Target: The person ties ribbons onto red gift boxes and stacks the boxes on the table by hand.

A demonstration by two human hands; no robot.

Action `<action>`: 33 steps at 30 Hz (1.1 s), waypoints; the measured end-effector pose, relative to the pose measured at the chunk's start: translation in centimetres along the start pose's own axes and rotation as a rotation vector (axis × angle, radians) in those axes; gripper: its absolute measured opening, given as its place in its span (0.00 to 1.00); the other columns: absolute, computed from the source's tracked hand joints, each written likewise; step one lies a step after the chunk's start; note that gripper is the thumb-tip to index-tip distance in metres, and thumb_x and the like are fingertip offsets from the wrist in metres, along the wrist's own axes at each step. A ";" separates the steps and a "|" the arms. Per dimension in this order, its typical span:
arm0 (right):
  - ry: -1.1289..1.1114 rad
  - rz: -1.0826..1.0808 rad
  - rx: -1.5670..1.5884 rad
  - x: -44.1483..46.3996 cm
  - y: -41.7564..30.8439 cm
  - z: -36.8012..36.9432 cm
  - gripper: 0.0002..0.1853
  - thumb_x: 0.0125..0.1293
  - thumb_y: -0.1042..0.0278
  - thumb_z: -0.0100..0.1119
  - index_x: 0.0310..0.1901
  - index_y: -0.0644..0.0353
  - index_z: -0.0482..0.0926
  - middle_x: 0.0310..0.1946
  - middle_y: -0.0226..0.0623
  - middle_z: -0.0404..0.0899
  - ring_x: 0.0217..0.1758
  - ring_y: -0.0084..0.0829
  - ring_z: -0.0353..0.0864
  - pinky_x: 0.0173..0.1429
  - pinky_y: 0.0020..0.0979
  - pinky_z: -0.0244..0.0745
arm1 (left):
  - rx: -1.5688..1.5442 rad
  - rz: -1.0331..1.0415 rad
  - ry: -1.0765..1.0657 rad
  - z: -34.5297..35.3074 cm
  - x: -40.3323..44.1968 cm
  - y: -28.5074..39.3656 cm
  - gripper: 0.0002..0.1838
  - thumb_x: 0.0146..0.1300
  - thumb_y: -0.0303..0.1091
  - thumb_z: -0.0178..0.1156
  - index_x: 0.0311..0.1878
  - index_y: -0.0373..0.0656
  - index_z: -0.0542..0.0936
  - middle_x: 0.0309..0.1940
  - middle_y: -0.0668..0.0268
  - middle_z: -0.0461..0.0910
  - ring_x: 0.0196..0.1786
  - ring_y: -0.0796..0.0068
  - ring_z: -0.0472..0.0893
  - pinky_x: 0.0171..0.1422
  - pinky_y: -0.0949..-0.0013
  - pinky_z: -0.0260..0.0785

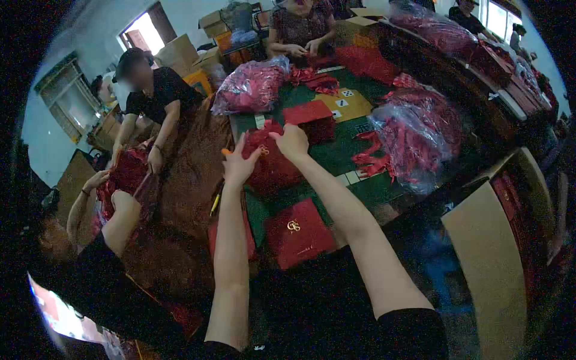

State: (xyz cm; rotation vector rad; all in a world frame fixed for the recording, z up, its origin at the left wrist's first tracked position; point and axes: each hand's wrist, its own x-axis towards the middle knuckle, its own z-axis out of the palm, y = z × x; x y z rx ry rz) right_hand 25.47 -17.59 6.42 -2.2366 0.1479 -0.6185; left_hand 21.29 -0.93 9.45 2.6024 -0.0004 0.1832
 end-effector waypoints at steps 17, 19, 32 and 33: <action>-0.488 0.121 0.415 -5.1 2.2 -3.2 0.41 0.44 0.60 0.78 0.56 0.62 0.61 0.55 0.49 0.68 0.58 0.39 0.71 0.59 0.36 0.68 | -0.606 -0.045 0.016 4.5 -2.7 -3.3 0.56 0.54 0.36 0.68 0.76 0.59 0.37 0.72 0.40 0.46 0.74 0.46 0.51 0.74 0.54 0.50; -0.470 -0.072 0.310 -4.4 0.9 -5.1 0.39 0.47 0.60 0.74 0.56 0.59 0.58 0.51 0.56 0.73 0.54 0.51 0.75 0.56 0.44 0.70 | -0.612 -0.171 0.172 0.6 -5.9 -0.4 0.64 0.49 0.38 0.73 0.76 0.59 0.32 0.72 0.37 0.39 0.75 0.45 0.49 0.76 0.51 0.45; -0.438 -0.360 0.583 -3.8 2.7 -5.4 0.58 0.45 0.54 0.77 0.72 0.48 0.45 0.71 0.44 0.53 0.73 0.41 0.55 0.74 0.43 0.51 | -1.116 0.210 -0.319 1.5 -3.4 -4.9 0.54 0.40 0.19 0.73 0.70 0.46 0.53 0.61 0.63 0.68 0.63 0.67 0.69 0.68 0.62 0.62; -0.374 -0.270 0.622 -4.7 3.2 -4.7 0.61 0.46 0.52 0.77 0.74 0.47 0.39 0.72 0.44 0.48 0.74 0.42 0.53 0.75 0.44 0.49 | -1.118 0.218 -0.315 1.5 -3.5 -4.7 0.54 0.40 0.19 0.73 0.70 0.46 0.53 0.61 0.63 0.68 0.63 0.67 0.69 0.68 0.62 0.62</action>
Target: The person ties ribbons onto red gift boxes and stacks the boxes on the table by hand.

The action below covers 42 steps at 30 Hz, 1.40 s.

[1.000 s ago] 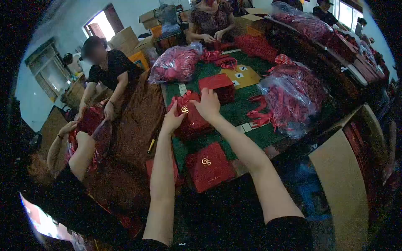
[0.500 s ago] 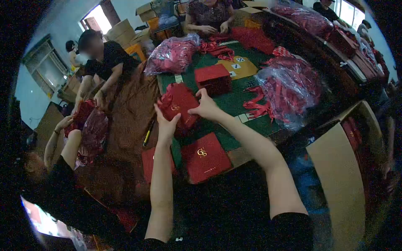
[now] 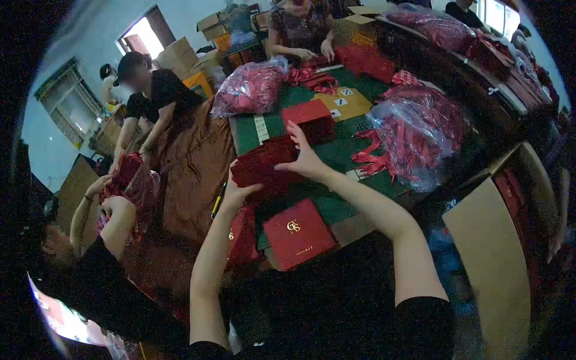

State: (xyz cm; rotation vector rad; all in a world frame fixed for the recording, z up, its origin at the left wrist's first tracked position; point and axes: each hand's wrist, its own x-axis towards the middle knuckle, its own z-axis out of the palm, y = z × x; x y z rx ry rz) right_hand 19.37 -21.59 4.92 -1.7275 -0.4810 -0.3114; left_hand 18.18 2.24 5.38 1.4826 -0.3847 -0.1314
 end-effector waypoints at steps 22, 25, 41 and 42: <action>-0.109 0.109 0.209 -1.1 4.8 0.6 0.23 0.57 0.79 0.67 0.55 0.64 0.72 0.53 0.36 0.77 0.56 0.28 0.76 0.61 0.34 0.74 | 0.277 0.318 -0.001 1.1 2.3 -6.8 0.38 0.53 0.20 0.67 0.63 0.41 0.56 0.55 0.61 0.73 0.56 0.66 0.76 0.60 0.63 0.69; -0.130 -0.052 0.217 -1.5 0.6 -0.5 0.24 0.55 0.78 0.69 0.54 0.64 0.73 0.52 0.35 0.78 0.54 0.28 0.77 0.61 0.34 0.73 | 0.274 0.205 -0.056 1.7 0.5 -4.6 0.26 0.57 0.22 0.64 0.59 0.39 0.68 0.51 0.62 0.77 0.54 0.66 0.77 0.57 0.62 0.71; -0.093 -0.837 -1.053 -2.2 -17.5 -4.1 0.06 0.54 0.68 0.55 0.34 0.52 0.71 0.19 0.32 0.75 0.24 0.36 0.81 0.24 0.38 0.72 | 1.229 0.632 0.515 8.0 -8.2 11.4 0.67 0.46 0.47 0.75 0.74 0.40 0.32 0.76 0.51 0.32 0.77 0.49 0.35 0.75 0.39 0.25; -0.102 -0.846 -1.065 -2.4 -17.5 -3.7 0.07 0.54 0.68 0.55 0.36 0.52 0.72 0.19 0.31 0.75 0.24 0.36 0.81 0.23 0.38 0.71 | 1.312 0.665 0.485 7.4 -7.4 11.7 0.70 0.42 0.52 0.76 0.75 0.42 0.34 0.74 0.44 0.33 0.77 0.43 0.35 0.73 0.35 0.25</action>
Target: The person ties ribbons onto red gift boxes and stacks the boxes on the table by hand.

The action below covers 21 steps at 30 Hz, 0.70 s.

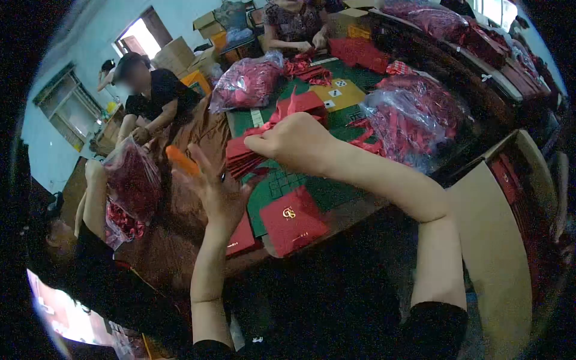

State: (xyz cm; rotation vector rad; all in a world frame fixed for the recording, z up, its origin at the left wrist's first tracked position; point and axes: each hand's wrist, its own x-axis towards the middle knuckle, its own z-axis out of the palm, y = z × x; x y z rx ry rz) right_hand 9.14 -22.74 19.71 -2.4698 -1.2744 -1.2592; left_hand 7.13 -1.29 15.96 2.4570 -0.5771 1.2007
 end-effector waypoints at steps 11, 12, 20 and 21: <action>0.084 0.601 0.853 -1.7 -0.4 -3.5 0.24 0.49 0.65 0.74 0.48 0.60 0.78 0.38 0.40 0.84 0.42 0.31 0.84 0.48 0.32 0.76 | -0.493 -0.100 -0.258 -2.8 0.7 -3.4 0.46 0.46 0.32 0.73 0.68 0.41 0.60 0.60 0.55 0.69 0.64 0.53 0.67 0.67 0.57 0.57; 0.080 0.593 0.848 -2.0 -0.1 -3.1 0.24 0.49 0.65 0.74 0.48 0.60 0.78 0.38 0.40 0.84 0.42 0.31 0.84 0.48 0.32 0.76 | -0.463 -0.211 -0.213 -2.6 -0.2 -4.3 0.50 0.48 0.31 0.72 0.72 0.41 0.53 0.67 0.52 0.61 0.70 0.54 0.61 0.72 0.58 0.52; -0.022 1.274 1.487 -2.7 0.6 4.5 0.21 0.57 0.75 0.67 0.52 0.64 0.74 0.46 0.37 0.80 0.46 0.32 0.81 0.49 0.37 0.79 | -0.101 0.038 -0.216 -0.3 -1.8 6.8 0.40 0.65 0.53 0.55 0.74 0.48 0.52 0.74 0.45 0.43 0.77 0.49 0.39 0.76 0.46 0.33; -0.028 1.307 1.557 -1.9 -0.1 3.6 0.20 0.57 0.75 0.66 0.52 0.64 0.74 0.46 0.38 0.80 0.46 0.32 0.81 0.47 0.38 0.80 | -0.010 0.018 -0.282 2.2 -1.6 5.4 0.39 0.66 0.55 0.51 0.75 0.49 0.52 0.74 0.48 0.43 0.77 0.49 0.39 0.76 0.45 0.32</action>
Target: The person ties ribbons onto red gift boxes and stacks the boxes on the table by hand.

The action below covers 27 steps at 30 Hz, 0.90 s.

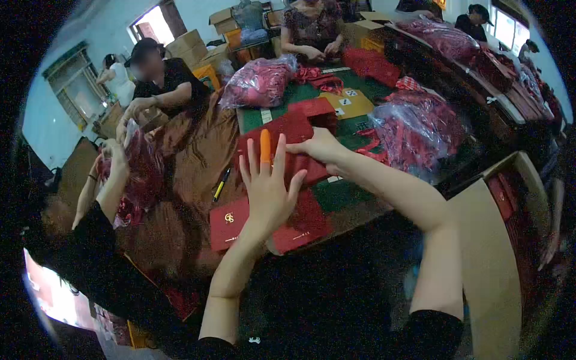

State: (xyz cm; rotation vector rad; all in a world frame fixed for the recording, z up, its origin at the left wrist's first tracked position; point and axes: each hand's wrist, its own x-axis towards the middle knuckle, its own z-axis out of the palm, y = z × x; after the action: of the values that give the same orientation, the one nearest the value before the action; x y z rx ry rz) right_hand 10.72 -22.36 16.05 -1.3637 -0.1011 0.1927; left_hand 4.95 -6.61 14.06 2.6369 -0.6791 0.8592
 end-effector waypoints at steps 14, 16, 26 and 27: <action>0.020 0.222 0.277 8.2 -2.6 -6.6 0.18 0.64 0.70 0.61 0.54 0.65 0.73 0.48 0.46 0.80 0.47 0.38 0.83 0.55 0.43 0.80 | -0.352 -0.311 0.013 0.2 -8.5 -3.5 0.25 0.62 0.36 0.60 0.62 0.43 0.69 0.63 0.53 0.66 0.65 0.53 0.64 0.68 0.53 0.54; -0.018 0.212 0.406 9.4 -1.1 -4.1 0.18 0.62 0.71 0.63 0.53 0.64 0.74 0.48 0.45 0.80 0.48 0.39 0.83 0.56 0.44 0.79 | -0.266 -0.140 -0.043 1.7 -10.1 -1.2 0.21 0.60 0.37 0.62 0.56 0.45 0.74 0.60 0.54 0.68 0.65 0.52 0.64 0.66 0.51 0.54; 0.700 0.011 1.114 21.3 15.7 10.4 0.28 0.60 0.57 0.67 0.58 0.60 0.70 0.53 0.39 0.76 0.49 0.39 0.81 0.50 0.43 0.81 | -0.104 -0.053 -0.191 8.3 -14.0 2.6 0.29 0.53 0.42 0.61 0.60 0.42 0.72 0.59 0.53 0.68 0.63 0.51 0.63 0.64 0.43 0.54; 0.835 0.130 1.024 20.9 16.3 10.7 0.30 0.60 0.56 0.68 0.59 0.61 0.69 0.54 0.41 0.76 0.50 0.40 0.80 0.52 0.42 0.80 | -0.138 -0.083 -0.260 8.7 -14.0 2.7 0.31 0.56 0.45 0.59 0.63 0.43 0.69 0.61 0.54 0.67 0.66 0.50 0.59 0.67 0.43 0.49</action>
State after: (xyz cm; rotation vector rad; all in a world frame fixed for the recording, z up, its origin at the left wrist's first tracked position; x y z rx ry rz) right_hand 27.97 -4.78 1.42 -0.3421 0.7035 -0.2156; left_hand -2.21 -7.58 -0.96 2.6532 -0.6587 0.4330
